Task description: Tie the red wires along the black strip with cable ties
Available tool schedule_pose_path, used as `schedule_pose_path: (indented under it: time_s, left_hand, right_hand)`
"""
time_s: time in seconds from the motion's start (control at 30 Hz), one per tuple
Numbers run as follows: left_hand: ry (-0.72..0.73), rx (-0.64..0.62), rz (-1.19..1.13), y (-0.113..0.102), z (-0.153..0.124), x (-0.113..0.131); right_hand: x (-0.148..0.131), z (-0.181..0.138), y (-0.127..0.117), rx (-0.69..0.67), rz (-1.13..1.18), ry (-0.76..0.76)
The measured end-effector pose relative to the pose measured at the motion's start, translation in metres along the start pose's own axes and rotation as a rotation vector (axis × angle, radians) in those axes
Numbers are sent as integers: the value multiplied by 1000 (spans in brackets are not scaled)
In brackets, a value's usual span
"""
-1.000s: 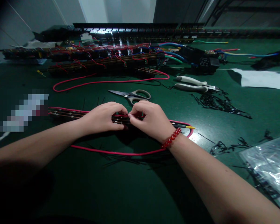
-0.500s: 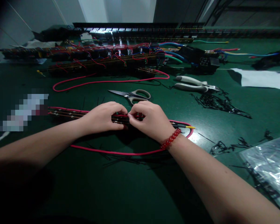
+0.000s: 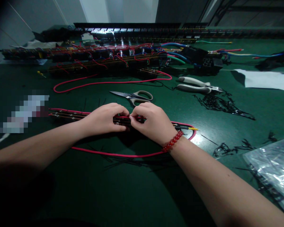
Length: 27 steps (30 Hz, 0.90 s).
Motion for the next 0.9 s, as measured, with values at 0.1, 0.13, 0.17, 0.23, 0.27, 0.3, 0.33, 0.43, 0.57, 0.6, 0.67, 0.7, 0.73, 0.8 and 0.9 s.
schedule_pose_path:
  time_s: [0.1, 0.13, 0.17, 0.23, 0.27, 0.3, 0.33, 0.43, 0.57, 0.6, 0.67, 0.7, 0.73, 0.8, 0.9]
  left_hand:
    - [0, -2, 0, -1, 0, 0]
    - [-1, -3, -1, -1, 0, 1]
    - [-2, -4, -3, -1, 0, 1]
    - [-5, -4, -5, -2, 0, 1]
    - [-6, -4, -5, -2, 0, 1]
    - [-6, -4, -3, -2, 0, 1]
    - [-5, -7, -2, -1, 0, 1]
    - [1, -10, 2, -1, 0, 0]
    - [6, -8, -4, -1, 0, 1]
    - [6, -7, -5, -1, 0, 1]
    - [4, -7, -7, -1, 0, 1]
    - [3, -8, -7, -1, 0, 1]
    - [3, -9, -7, -1, 0, 0]
    - [6, -11, -7, 0, 0, 0]
    - [15, -9, -7, 0, -1, 0]
  right_hand:
    - [0, 0, 0, -22, 7, -1]
    - [0, 0, 0, -31, 11, -5]
    - [0, 1, 1, -39, 14, -8]
    - [-1, 1, 1, -46, 12, -13]
    - [-1, 0, 1, -45, 10, -13]
    - [-1, 0, 1, -44, 7, -11]
    - [0, 0, 1, -43, 5, -8]
    - [0, 0, 1, -45, 0, -4]
    - [1, 1, 1, -40, 1, -1]
    - [1, 1, 1, -40, 3, 1]
    - [1, 1, 1, -40, 5, 3]
    - [1, 1, 1, -42, 5, 3]
    - [0, 1, 1, -44, 3, 4]
    - [0, 1, 1, -47, -2, 7]
    - [0, 1, 2, -47, -9, 7]
Point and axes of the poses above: each hand's wrist, its own z-axis towards the middle knuckle, its own y-axis out of the palm, x = y × z, the point moved 2 cm from there along z, towards the middle knuckle, and after that the axes turned 6 degrees about -z, right-handed, at the moved point
